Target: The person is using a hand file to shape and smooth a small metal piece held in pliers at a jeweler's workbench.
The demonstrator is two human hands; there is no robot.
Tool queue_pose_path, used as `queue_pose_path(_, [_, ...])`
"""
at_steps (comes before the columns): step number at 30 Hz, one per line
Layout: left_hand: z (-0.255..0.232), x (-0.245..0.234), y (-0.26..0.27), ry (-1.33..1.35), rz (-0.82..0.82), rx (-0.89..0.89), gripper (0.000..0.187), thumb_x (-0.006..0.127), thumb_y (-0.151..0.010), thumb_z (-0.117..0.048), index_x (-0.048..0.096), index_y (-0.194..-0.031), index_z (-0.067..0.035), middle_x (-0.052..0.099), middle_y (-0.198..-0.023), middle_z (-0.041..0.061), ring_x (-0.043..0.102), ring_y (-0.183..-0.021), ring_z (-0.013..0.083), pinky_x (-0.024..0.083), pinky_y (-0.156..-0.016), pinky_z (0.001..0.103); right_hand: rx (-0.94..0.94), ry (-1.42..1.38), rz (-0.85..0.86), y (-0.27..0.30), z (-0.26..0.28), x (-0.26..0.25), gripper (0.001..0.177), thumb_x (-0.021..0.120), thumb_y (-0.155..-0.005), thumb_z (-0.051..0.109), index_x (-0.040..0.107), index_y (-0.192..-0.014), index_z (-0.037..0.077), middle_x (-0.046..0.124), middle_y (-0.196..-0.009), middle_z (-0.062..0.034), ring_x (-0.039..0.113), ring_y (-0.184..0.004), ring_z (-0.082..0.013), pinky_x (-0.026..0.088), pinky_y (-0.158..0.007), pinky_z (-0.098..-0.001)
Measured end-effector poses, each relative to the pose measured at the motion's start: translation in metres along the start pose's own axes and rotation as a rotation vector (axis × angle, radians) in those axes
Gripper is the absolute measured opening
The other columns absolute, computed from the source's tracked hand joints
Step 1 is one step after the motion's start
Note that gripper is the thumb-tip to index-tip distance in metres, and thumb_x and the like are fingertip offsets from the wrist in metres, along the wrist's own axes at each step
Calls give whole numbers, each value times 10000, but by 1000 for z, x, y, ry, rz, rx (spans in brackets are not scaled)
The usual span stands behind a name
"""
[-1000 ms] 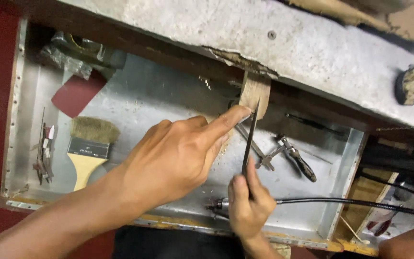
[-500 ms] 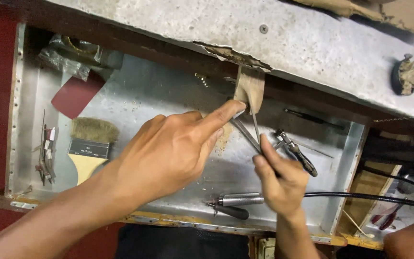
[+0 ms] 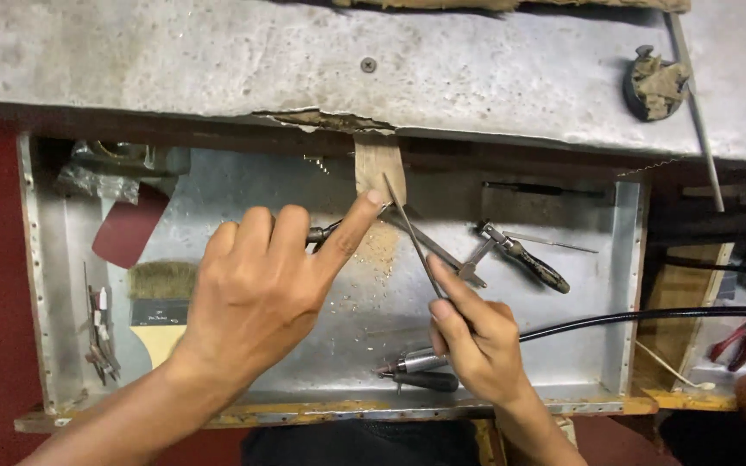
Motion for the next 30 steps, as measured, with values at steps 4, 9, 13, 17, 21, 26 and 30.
queue_pose_path(4, [3,3,-1,-47,24,72,733,433,-997,53,320,-1655,-251,317,-738,-9,306,-616,170,264,-501,300,13,-55,-45,4,-2,6,420,527,-1034,56,503,-1450,4,421,-483,35,456,-377,-89,408,-400,-211])
queue_pose_path(9, [2,0,-2,-54,42,84,717,455,-1010,40,338,-1654,-252,301,-763,5,308,-630,197,273,-521,327,-137,223,-37,-17,18,8,409,570,-1027,29,519,-1428,-36,562,-1463,-194,489,-414,-60,407,-426,-204])
queue_pose_path(13, [4,0,-5,-60,44,80,716,446,-1005,35,351,-1649,-263,315,-757,4,307,-619,187,274,-510,316,-95,100,-50,5,-6,3,430,574,-1001,-19,520,-1428,-26,639,-1392,-147,404,-384,-39,310,-369,-223])
queue_pose_path(17, [1,0,-4,-64,58,84,731,438,-991,42,353,-1653,-256,313,-760,3,307,-619,187,277,-509,317,-162,252,-36,-18,29,9,433,586,-1002,-42,513,-1429,-37,769,-820,5,283,-410,-75,249,-423,-280])
queue_pose_path(21, [2,-2,-5,-54,69,73,744,438,-983,34,361,-1651,-285,310,-766,0,309,-626,192,286,-521,320,-94,161,-45,-10,18,0,428,589,-998,-23,524,-1421,-23,720,-1311,-118,428,-404,-39,359,-381,-198])
queue_pose_path(26, [2,-6,-8,-60,77,66,687,438,-1001,-12,421,-1627,-293,330,-760,-3,324,-610,184,309,-509,309,-104,181,-69,-2,16,10,408,572,-1002,-19,532,-1406,-66,637,-936,-24,298,-431,-80,269,-430,-269])
queue_pose_path(30, [1,-7,-8,-70,86,69,724,426,-959,9,439,-1620,-287,330,-759,-1,335,-604,174,310,-500,303,-161,323,-31,-27,39,7,423,613,-1013,9,535,-1426,-35,654,-1413,-143,361,-462,-86,359,-466,-251])
Point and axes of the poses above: each hand's wrist, its own y-axis away from the middle knuckle, its own x-axis out of the palm, z = x × y, the point moved 4 cm from there along -y, towards the middle knuckle
